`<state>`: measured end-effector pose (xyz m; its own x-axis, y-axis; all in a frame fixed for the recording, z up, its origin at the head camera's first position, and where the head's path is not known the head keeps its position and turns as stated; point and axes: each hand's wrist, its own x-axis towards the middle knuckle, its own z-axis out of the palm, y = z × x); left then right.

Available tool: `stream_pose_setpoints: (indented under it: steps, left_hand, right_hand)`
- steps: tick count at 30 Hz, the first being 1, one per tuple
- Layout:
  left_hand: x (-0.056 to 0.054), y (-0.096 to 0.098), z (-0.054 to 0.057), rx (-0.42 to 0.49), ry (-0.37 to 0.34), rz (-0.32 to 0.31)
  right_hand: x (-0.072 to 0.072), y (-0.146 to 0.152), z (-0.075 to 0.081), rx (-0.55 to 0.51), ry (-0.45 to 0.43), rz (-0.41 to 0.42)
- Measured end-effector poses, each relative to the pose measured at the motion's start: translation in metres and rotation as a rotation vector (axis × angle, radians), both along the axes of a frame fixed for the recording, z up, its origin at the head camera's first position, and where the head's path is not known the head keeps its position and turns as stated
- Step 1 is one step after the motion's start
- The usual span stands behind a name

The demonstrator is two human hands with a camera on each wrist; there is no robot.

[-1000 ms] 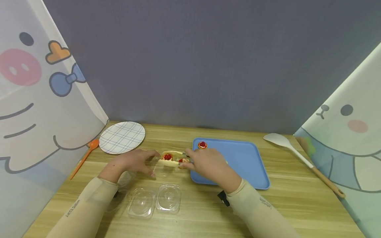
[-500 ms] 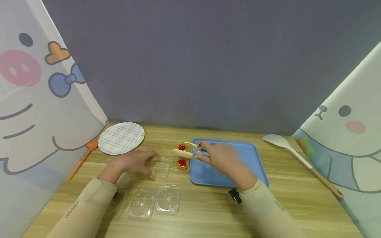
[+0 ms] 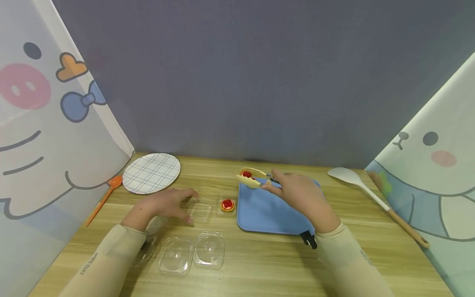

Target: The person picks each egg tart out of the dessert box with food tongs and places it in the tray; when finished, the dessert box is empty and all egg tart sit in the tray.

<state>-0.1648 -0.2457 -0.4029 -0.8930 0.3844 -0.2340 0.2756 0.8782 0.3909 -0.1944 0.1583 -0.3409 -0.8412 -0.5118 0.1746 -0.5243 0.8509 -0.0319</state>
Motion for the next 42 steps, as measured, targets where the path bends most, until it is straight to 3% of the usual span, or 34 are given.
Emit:
stream_pose_setpoints:
  steps: [26,42]
  left_hand:
    - [0.003,0.001,0.003,0.002,-0.004,-0.005]
    - [0.002,0.002,0.003,0.004,0.031,-0.030]
  right_hand:
    - [-0.035,0.044,-0.025,0.017,-0.169,-0.145]
    - [-0.043,0.048,-0.038,0.042,-0.254,-0.206]
